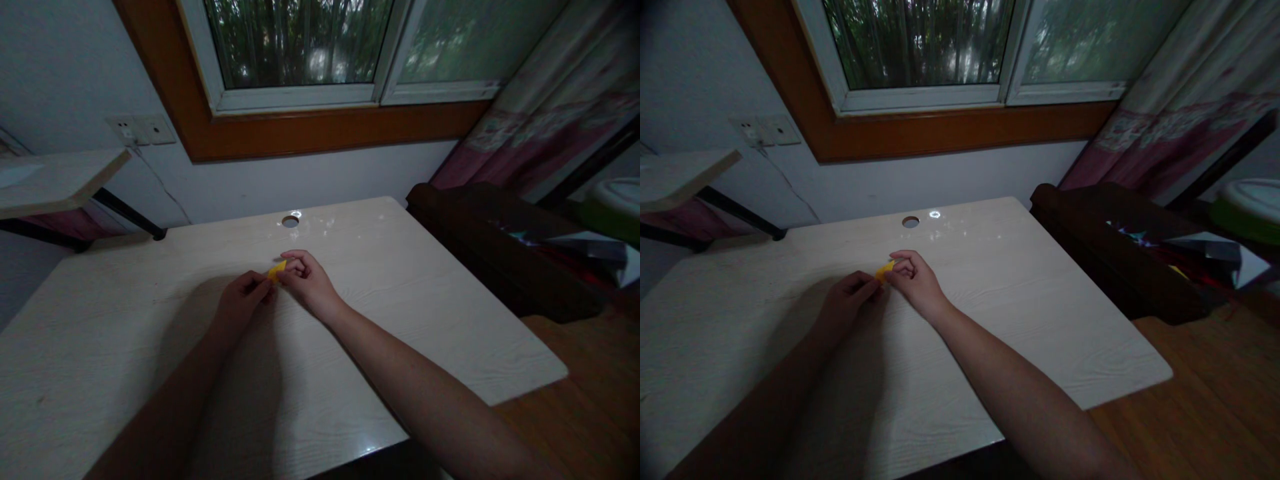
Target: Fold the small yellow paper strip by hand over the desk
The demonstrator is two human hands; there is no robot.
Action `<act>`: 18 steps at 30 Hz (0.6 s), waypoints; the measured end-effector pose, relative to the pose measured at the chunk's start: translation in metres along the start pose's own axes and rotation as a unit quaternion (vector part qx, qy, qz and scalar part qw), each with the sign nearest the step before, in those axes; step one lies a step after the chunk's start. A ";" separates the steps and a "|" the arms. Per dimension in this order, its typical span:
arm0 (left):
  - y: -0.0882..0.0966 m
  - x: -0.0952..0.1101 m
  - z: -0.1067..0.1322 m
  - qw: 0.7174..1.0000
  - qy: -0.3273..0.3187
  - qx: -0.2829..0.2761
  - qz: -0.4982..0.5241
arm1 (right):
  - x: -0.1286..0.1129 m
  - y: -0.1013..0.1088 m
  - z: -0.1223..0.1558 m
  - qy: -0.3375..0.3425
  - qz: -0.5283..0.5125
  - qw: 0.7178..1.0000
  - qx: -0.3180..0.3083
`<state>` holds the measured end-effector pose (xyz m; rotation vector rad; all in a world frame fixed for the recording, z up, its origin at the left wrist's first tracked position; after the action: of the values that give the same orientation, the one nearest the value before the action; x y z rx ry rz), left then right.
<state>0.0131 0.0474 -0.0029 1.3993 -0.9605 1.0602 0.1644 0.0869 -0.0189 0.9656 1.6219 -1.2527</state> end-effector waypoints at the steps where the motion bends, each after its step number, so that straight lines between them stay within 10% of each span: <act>1: 0.000 0.000 0.000 1.000 0.000 -0.001 0.001 | 0.000 0.000 0.000 0.003 0.003 1.000 0.000; 18: 0.011 0.000 -0.001 0.994 -0.059 0.089 -0.018 | -0.009 0.002 0.002 0.063 0.128 0.990 0.018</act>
<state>0.0025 0.0479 0.0005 1.6339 -0.9402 1.0673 0.1697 0.0850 -0.0115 1.2546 1.5182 -1.0653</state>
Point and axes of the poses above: each hand's wrist, its own z-axis away from the middle knuckle, its own y-axis out of the back of the hand, x = y × z, the point moved 5 cm from there along -z, towards the middle knuckle, and after that the axes turned 5 degrees about x, right-handed, at the moved point
